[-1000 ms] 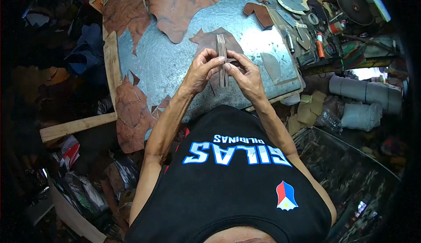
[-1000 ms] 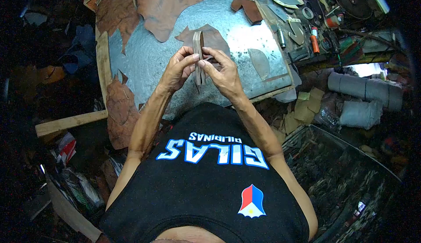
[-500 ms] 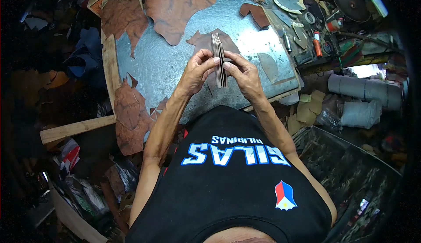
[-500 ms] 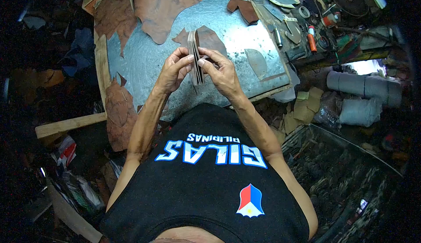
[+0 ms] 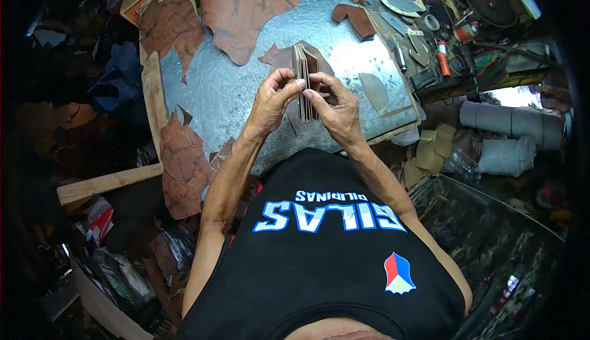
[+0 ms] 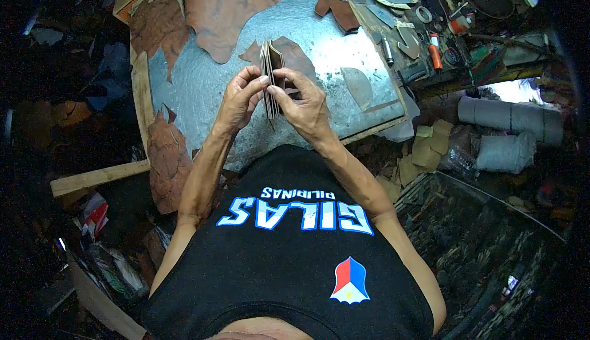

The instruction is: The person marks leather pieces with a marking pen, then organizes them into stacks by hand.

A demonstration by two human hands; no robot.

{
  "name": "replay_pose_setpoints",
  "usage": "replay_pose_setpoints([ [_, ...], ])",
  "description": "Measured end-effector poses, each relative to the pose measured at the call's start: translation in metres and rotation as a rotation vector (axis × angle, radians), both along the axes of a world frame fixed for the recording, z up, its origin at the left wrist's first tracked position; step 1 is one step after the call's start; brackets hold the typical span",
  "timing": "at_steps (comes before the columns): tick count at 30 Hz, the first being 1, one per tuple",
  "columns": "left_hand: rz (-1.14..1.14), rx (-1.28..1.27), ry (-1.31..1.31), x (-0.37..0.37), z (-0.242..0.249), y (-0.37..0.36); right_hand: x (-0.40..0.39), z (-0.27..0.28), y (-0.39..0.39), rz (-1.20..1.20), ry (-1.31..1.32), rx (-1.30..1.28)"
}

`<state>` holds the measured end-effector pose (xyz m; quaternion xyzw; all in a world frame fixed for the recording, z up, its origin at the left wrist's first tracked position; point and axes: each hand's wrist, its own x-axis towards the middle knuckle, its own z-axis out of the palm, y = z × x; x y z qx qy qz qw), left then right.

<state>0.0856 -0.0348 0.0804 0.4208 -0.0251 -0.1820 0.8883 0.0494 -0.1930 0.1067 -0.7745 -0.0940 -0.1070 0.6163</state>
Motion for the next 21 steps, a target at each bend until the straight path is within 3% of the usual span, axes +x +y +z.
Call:
replay_pose_setpoints([
  [9,0.004,-0.029,-0.003,0.003,-0.001,0.003,0.001,0.004,-0.001,-0.005,-0.009,0.036],
  [12,0.005,-0.035,-0.004,0.004,-0.005,0.004,0.001,0.007,-0.001,-0.077,-0.126,0.027],
  [14,-0.001,-0.037,-0.016,0.004,-0.004,0.004,0.000,0.012,-0.007,-0.041,-0.092,-0.141],
  [17,0.001,-0.045,-0.021,0.003,-0.004,0.003,0.005,0.005,-0.010,-0.041,-0.223,-0.151],
  [21,-0.001,-0.057,-0.002,0.003,-0.004,0.002,0.002,0.007,-0.008,-0.053,-0.203,-0.145],
])
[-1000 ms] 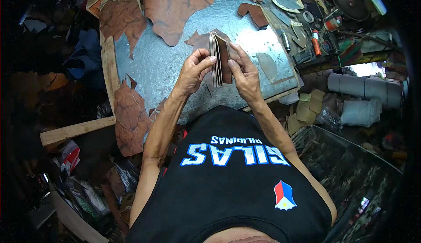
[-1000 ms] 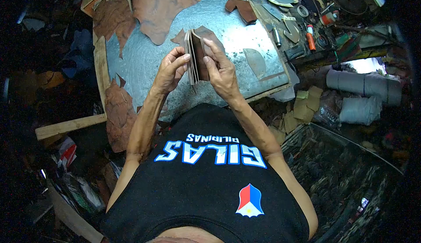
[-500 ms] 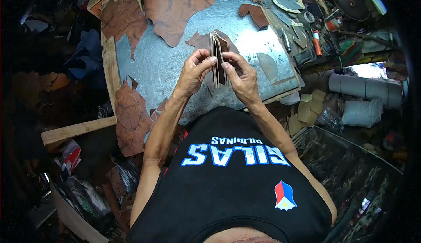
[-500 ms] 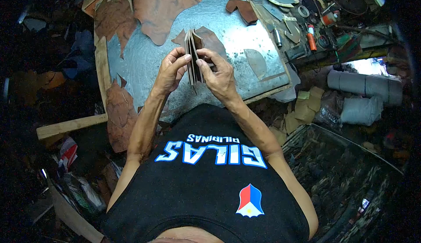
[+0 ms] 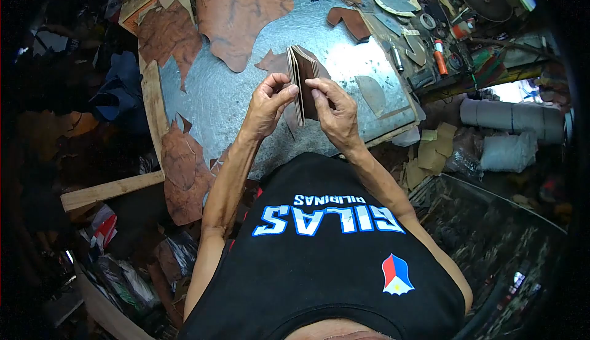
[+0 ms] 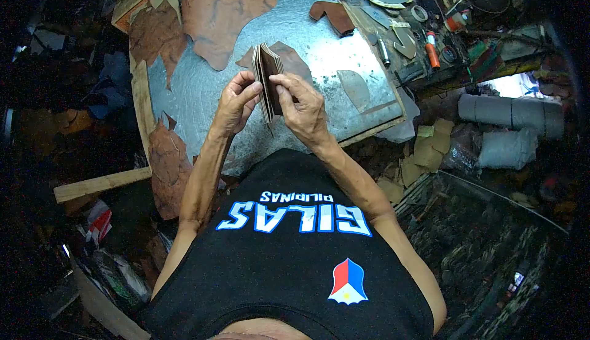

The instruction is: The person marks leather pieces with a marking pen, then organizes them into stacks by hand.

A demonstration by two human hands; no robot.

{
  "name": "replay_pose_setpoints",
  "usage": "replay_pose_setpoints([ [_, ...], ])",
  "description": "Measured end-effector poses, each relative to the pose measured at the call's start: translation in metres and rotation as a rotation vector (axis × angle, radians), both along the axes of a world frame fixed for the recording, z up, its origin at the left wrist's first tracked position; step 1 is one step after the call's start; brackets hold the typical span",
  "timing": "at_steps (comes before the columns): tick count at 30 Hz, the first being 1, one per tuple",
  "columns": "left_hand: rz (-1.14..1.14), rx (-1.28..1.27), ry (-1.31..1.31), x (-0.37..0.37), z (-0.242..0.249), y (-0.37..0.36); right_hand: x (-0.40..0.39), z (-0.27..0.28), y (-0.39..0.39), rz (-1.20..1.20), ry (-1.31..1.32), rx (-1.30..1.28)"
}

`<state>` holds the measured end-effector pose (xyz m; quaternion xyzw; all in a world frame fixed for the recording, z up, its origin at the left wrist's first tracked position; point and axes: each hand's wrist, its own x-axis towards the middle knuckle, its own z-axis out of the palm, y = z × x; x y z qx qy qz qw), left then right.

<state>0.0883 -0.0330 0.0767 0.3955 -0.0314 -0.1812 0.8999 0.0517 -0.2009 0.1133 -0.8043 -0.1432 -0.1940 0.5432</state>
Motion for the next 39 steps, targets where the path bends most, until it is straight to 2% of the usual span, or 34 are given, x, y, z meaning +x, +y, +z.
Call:
replay_pose_setpoints([
  [15,0.012,-0.011,-0.006,-0.001,0.000,0.003,0.001,0.001,0.008,0.002,-0.008,-0.040],
  [23,0.009,0.000,-0.025,-0.002,0.004,0.002,-0.003,0.009,0.009,0.028,0.086,0.059],
  [33,0.066,0.043,-0.040,-0.007,0.008,-0.010,-0.001,0.005,0.001,0.026,-0.091,-0.075],
  [36,0.102,0.142,-0.083,-0.008,0.009,-0.015,-0.002,0.003,-0.001,0.069,-0.033,-0.002],
  [39,0.123,0.133,-0.053,-0.011,0.006,-0.016,-0.003,0.001,-0.006,0.083,-0.002,0.032],
])
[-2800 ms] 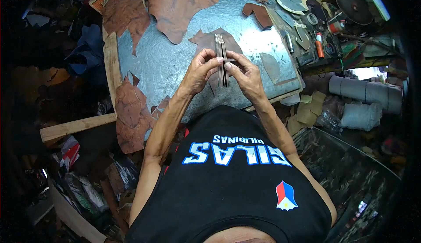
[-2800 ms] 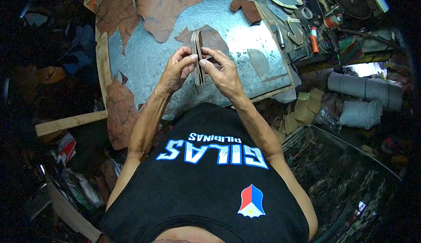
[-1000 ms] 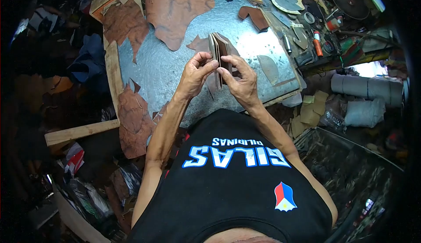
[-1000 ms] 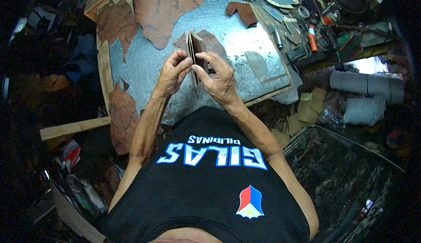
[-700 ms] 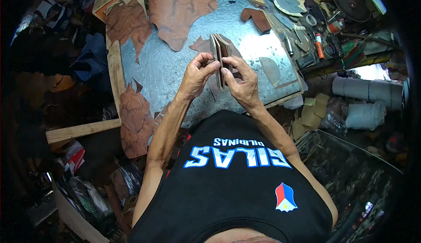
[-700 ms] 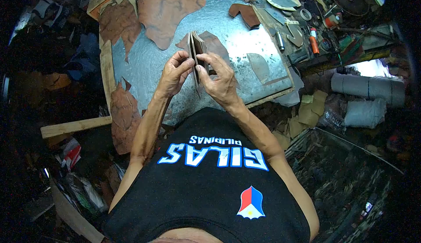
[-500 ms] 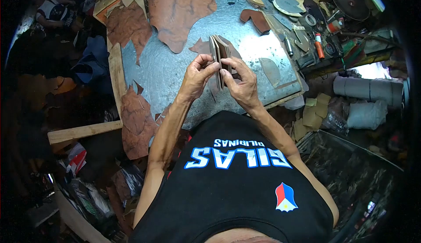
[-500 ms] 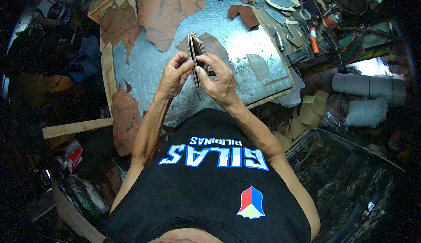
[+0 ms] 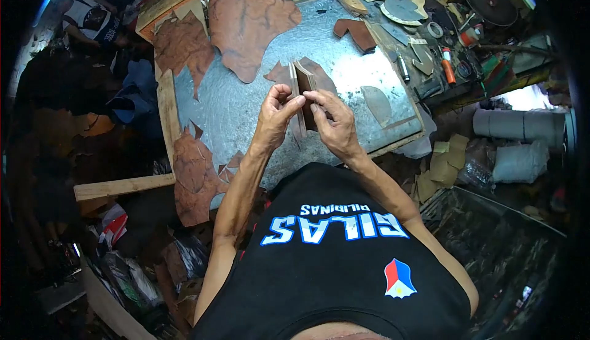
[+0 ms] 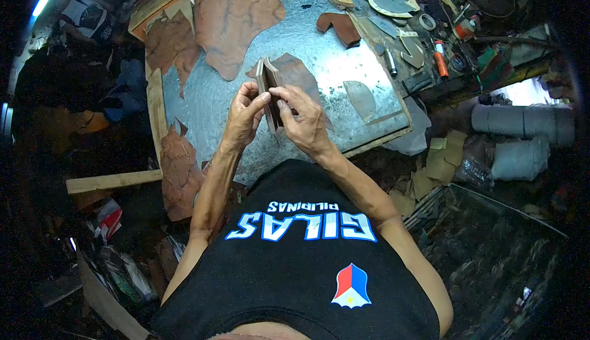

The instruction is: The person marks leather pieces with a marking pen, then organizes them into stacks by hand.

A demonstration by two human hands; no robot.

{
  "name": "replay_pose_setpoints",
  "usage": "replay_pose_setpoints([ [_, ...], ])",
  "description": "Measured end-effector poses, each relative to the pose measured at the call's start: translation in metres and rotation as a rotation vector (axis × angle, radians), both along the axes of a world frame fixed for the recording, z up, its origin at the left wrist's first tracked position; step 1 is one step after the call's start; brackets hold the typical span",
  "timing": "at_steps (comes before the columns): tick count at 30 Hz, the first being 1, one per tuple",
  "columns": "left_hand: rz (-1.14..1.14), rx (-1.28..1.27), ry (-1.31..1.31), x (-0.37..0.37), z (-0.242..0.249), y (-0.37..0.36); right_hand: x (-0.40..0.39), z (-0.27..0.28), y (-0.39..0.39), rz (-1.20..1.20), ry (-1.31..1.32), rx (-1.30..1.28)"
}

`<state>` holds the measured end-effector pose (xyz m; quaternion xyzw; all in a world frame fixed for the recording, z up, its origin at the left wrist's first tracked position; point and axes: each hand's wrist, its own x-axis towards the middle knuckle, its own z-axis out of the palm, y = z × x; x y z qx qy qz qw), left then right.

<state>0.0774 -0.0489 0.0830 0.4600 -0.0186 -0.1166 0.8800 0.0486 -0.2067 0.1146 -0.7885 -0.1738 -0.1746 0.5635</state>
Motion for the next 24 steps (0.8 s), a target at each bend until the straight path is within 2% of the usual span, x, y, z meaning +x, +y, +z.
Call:
replay_pose_setpoints([
  [2,-0.008,-0.008,0.016,-0.002,0.000,-0.002,-0.001,0.000,-0.003,0.025,-0.030,-0.005],
  [4,0.005,0.043,0.044,-0.007,0.001,-0.004,-0.003,-0.007,-0.004,0.049,0.048,0.028],
  [6,0.012,0.090,0.045,-0.008,-0.006,-0.005,-0.007,-0.011,-0.001,0.040,0.225,0.261],
  [10,0.020,0.109,0.081,-0.010,-0.013,-0.012,-0.003,-0.025,-0.014,0.029,0.352,0.287],
  [12,-0.013,-0.040,0.161,-0.008,-0.018,-0.016,-0.002,-0.030,-0.022,0.065,0.385,0.274],
  [14,-0.007,-0.055,0.172,-0.006,-0.022,-0.023,0.000,-0.029,-0.029,0.051,0.391,0.178],
  [24,0.077,0.103,0.157,0.003,-0.020,-0.055,0.018,-0.033,-0.053,0.086,0.396,0.164],
])
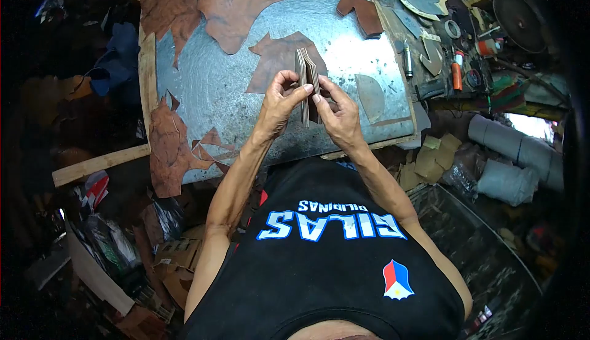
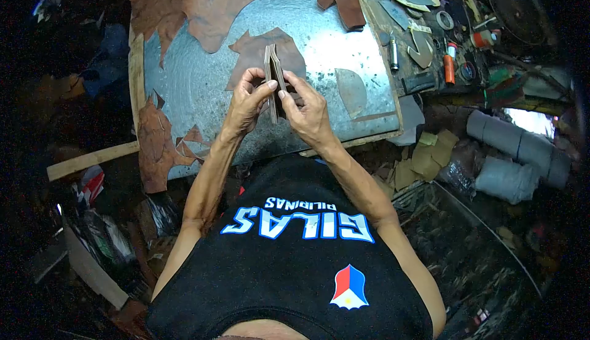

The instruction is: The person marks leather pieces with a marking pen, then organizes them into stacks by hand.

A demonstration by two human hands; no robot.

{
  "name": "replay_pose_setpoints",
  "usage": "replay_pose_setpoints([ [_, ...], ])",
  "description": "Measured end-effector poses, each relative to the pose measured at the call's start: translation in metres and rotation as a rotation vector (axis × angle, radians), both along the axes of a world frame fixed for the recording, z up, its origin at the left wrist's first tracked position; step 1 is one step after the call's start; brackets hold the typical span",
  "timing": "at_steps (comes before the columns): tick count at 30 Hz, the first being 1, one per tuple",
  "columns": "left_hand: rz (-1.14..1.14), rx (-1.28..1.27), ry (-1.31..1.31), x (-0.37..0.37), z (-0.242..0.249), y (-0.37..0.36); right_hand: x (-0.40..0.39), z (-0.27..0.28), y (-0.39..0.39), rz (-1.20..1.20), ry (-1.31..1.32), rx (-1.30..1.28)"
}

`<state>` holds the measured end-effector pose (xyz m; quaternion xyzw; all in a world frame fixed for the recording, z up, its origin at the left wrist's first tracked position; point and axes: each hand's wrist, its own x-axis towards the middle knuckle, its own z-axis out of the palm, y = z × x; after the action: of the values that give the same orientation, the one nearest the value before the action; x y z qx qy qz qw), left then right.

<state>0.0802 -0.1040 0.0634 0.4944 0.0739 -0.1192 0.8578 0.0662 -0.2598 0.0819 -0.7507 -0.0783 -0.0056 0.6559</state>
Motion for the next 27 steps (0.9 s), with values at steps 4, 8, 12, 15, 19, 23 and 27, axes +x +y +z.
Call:
replay_pose_setpoints([
  [4,0.034,0.005,0.012,0.001,-0.001,-0.007,0.009,-0.001,-0.006,0.076,-0.028,0.012],
  [8,0.055,0.060,0.012,0.002,-0.001,-0.010,0.016,0.001,-0.011,0.126,0.005,0.054],
  [12,0.092,0.083,0.017,0.003,0.000,-0.015,0.021,-0.002,-0.014,0.151,-0.027,0.064],
  [15,0.123,0.085,0.014,0.002,0.000,-0.017,0.024,-0.001,-0.015,0.185,0.039,0.082],
  [19,0.198,0.093,-0.003,0.000,0.005,-0.020,0.028,-0.003,-0.013,0.226,0.050,0.103],
  [23,0.238,0.109,0.003,-0.005,0.007,-0.014,0.030,-0.008,-0.008,0.256,0.029,0.081],
  [27,0.224,0.107,0.047,-0.012,0.002,-0.005,0.027,-0.006,-0.001,0.285,0.082,0.104],
])
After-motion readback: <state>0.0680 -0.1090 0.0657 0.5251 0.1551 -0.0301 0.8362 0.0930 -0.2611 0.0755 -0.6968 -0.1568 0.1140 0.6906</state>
